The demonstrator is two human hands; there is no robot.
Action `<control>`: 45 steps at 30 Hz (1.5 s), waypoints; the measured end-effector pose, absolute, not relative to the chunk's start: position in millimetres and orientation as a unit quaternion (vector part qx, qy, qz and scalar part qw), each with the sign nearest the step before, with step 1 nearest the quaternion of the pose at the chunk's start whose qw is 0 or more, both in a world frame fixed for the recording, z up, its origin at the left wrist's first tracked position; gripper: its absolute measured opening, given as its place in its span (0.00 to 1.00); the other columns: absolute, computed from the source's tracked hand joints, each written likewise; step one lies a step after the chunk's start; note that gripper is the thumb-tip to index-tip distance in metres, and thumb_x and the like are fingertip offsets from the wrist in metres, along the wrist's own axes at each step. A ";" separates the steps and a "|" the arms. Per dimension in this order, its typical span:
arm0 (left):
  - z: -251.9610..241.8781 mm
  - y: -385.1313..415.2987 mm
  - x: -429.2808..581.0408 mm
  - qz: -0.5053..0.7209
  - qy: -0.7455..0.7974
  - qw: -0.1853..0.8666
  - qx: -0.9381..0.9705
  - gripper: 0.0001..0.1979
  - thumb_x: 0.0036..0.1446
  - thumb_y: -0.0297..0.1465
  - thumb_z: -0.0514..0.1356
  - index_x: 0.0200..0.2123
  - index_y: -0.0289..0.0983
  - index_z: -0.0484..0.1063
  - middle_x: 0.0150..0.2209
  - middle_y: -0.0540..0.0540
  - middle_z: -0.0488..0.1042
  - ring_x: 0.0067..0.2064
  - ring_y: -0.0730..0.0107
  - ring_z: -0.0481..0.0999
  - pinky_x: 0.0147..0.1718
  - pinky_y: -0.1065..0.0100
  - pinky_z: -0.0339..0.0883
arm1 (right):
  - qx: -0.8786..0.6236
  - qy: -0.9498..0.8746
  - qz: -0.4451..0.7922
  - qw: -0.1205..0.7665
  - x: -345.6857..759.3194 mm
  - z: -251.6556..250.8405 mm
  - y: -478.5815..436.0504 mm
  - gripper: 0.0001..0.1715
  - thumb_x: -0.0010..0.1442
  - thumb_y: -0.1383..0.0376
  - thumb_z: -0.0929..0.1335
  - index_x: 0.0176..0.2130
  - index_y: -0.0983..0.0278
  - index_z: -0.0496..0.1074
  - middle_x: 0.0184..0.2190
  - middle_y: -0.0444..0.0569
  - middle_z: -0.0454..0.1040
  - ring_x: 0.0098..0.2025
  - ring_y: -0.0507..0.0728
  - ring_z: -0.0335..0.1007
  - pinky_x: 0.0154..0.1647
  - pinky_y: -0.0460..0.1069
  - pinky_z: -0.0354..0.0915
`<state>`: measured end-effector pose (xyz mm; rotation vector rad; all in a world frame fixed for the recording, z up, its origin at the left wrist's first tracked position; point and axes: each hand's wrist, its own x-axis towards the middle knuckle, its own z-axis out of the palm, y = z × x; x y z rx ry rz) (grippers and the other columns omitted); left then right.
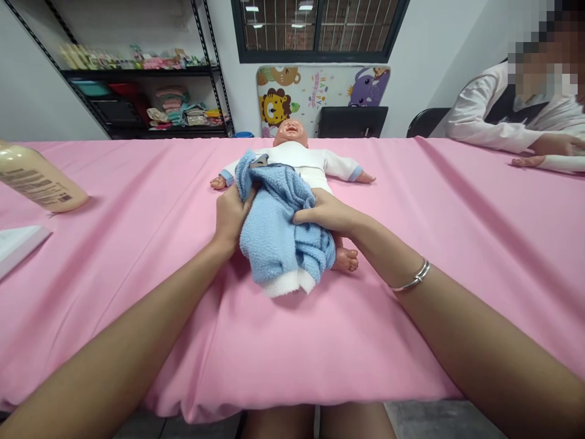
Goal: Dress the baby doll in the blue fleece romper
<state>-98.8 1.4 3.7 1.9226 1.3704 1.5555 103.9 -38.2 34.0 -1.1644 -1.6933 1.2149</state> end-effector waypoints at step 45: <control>11.3 -16.6 -84.8 0.536 0.306 0.554 0.559 0.31 0.41 0.45 0.75 0.45 0.36 0.72 0.49 0.42 0.77 0.57 0.53 0.73 0.56 0.62 0.70 | -0.445 -0.674 0.429 0.405 110.7 33.5 -42.3 0.35 0.45 0.73 0.68 0.55 0.74 0.67 0.53 0.55 0.72 0.55 0.62 0.68 0.61 0.56 0.64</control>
